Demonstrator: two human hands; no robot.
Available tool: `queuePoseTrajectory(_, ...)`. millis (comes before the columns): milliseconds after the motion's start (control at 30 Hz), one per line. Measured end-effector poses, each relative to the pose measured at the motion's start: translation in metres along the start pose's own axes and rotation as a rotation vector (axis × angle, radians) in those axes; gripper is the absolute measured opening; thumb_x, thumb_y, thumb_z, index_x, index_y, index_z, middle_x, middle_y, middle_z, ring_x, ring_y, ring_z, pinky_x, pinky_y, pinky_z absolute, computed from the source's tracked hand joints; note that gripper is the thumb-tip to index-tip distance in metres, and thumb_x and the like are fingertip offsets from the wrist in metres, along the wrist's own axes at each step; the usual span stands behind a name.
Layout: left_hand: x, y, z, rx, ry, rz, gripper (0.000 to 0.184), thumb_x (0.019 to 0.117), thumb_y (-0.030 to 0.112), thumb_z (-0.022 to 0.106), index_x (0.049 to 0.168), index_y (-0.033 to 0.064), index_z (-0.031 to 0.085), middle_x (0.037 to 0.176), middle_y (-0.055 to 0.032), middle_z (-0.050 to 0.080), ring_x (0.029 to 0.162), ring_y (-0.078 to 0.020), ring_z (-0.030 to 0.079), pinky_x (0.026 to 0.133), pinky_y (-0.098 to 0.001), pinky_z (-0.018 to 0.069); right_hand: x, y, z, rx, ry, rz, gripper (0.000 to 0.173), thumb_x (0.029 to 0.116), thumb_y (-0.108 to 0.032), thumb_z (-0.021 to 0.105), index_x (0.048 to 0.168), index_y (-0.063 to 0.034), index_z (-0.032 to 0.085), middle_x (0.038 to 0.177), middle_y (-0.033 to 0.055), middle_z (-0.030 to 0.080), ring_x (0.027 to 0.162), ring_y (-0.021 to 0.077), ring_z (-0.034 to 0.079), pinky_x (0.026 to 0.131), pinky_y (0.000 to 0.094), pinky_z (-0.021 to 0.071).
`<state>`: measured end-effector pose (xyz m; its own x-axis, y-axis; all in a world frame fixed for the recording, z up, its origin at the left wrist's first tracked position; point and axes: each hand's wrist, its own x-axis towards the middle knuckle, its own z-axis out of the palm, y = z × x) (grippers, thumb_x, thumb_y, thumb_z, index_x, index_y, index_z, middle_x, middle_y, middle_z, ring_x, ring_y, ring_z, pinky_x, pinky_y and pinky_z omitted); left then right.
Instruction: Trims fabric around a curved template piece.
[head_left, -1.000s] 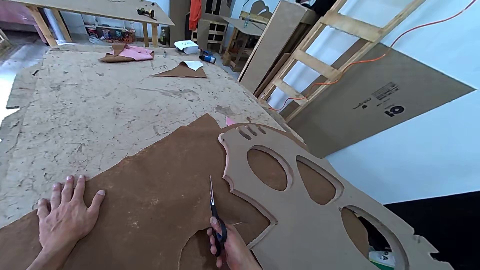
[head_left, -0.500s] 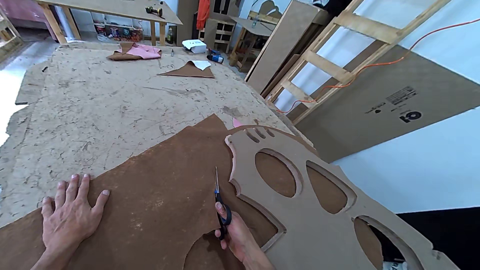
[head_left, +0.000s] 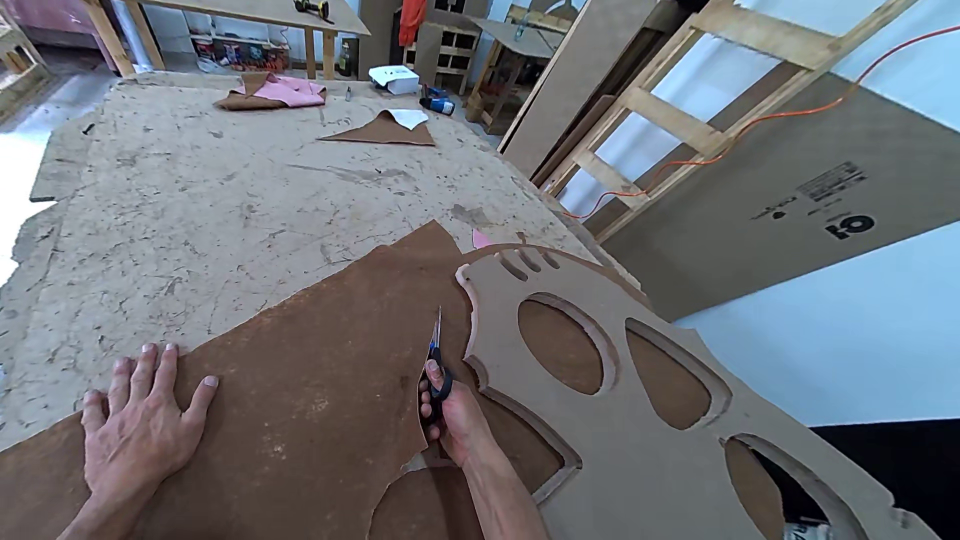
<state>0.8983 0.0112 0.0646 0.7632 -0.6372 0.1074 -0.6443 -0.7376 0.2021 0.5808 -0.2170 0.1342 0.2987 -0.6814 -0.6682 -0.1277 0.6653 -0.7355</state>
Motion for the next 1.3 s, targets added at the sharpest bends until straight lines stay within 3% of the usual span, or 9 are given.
queuePoseTrajectory(200, 0.0, 0.001, -0.001, 0.002, 0.005, 0.0, 0.097, 0.0893, 0.081, 0.018, 0.161, 0.0188, 0.035, 0.167, -0.0095, 0.032, 0.155, -0.0372, 0.024, 0.122, -0.0669, 0.013, 0.007, -0.01, 0.005, 0.089, -0.018, -0.004, 0.051, 0.1081, -0.046, 0.045, 0.085, -0.0028, 0.06, 0.063, 0.0065, 0.058, 0.048, 0.0128, 0.057, 0.04, 0.024, 0.0473)
queuePoseTrajectory(367, -0.001, 0.002, -0.001, -0.002, 0.001, 0.002, 0.096, 0.0897, 0.081, 0.018, 0.161, 0.0183, 0.035, 0.167, -0.01, 0.032, 0.155, -0.0369, 0.024, 0.122, -0.0666, 0.0131, 0.012, -0.018, 0.004, -0.006, -0.003, -0.012, 0.046, 0.1084, -0.042, 0.046, 0.089, -0.0027, 0.06, 0.062, 0.0051, 0.056, 0.047, 0.0101, 0.055, 0.038, 0.0207, 0.0435)
queuePoseTrajectory(500, -0.001, 0.001, -0.001, -0.004, -0.005, 0.003, 0.095, 0.0898, 0.08, 0.019, 0.161, 0.0191, 0.035, 0.167, -0.0101, 0.032, 0.155, -0.0375, 0.024, 0.122, -0.0667, 0.0138, 0.014, -0.029, -0.002, -0.051, 0.011, 0.022, 0.047, 0.1063, -0.045, 0.051, 0.091, -0.0021, 0.06, 0.063, 0.0055, 0.057, 0.048, 0.0118, 0.058, 0.041, 0.0237, 0.0489)
queuePoseTrajectory(833, 0.001, 0.001, -0.002, -0.005, 0.001, 0.004, 0.096, 0.0898, 0.081, 0.018, 0.161, 0.0181, 0.036, 0.167, -0.0103, 0.032, 0.155, -0.0385, 0.025, 0.122, -0.0671, 0.0142, 0.015, -0.116, -0.036, -0.892, -0.044, 0.144, 0.055, 0.1028, -0.059, 0.05, 0.092, -0.0073, 0.064, 0.065, 0.0002, 0.056, 0.054, 0.0117, 0.056, 0.051, 0.0293, 0.0497)
queuePoseTrajectory(1067, 0.001, -0.001, 0.002, 0.005, 0.008, -0.004, 0.098, 0.0884, 0.082, 0.017, 0.161, 0.0188, 0.035, 0.167, -0.0093, 0.032, 0.156, -0.0364, 0.024, 0.122, -0.0664, 0.0143, 0.042, -0.143, -0.049, -1.079, -0.071, 0.15, 0.057, 0.1004, -0.061, 0.053, 0.087, -0.0065, 0.064, 0.062, 0.001, 0.056, 0.052, 0.0127, 0.056, 0.052, 0.0308, 0.051)
queuePoseTrajectory(1167, 0.001, -0.002, 0.002, 0.007, 0.006, -0.006, 0.098, 0.0883, 0.082, 0.018, 0.161, 0.0194, 0.035, 0.167, -0.0088, 0.033, 0.156, -0.0361, 0.024, 0.122, -0.0663, 0.0139, 0.055, -0.146, -0.058, -1.233, -0.132, 0.084, 0.057, 0.1005, -0.062, 0.052, 0.09, -0.0071, 0.065, 0.063, 0.0014, 0.057, 0.051, 0.0114, 0.055, 0.048, 0.0272, 0.0466)
queuePoseTrajectory(1233, 0.0, -0.002, 0.002, 0.016, 0.002, -0.005, 0.097, 0.0886, 0.082, 0.017, 0.162, 0.0197, 0.034, 0.167, -0.0081, 0.032, 0.156, -0.0365, 0.023, 0.122, -0.0661, 0.0142, 0.063, -0.151, -0.066, -1.306, -0.17, 0.016, 0.05, 0.1009, -0.055, 0.057, 0.092, -0.0069, 0.066, 0.065, 0.0019, 0.058, 0.05, 0.01, 0.051, 0.047, 0.0243, 0.0405)
queuePoseTrajectory(1300, 0.0, -0.002, 0.002, 0.022, 0.001, -0.003, 0.097, 0.0887, 0.082, 0.017, 0.162, 0.0194, 0.034, 0.167, -0.0086, 0.031, 0.156, -0.0369, 0.023, 0.121, -0.0666, 0.0148, 0.068, -0.154, -0.068, -1.288, -0.216, -0.019, 0.041, 0.1013, -0.046, 0.062, 0.093, -0.006, 0.065, 0.068, 0.0022, 0.057, 0.052, 0.0094, 0.051, 0.049, 0.0233, 0.0418)
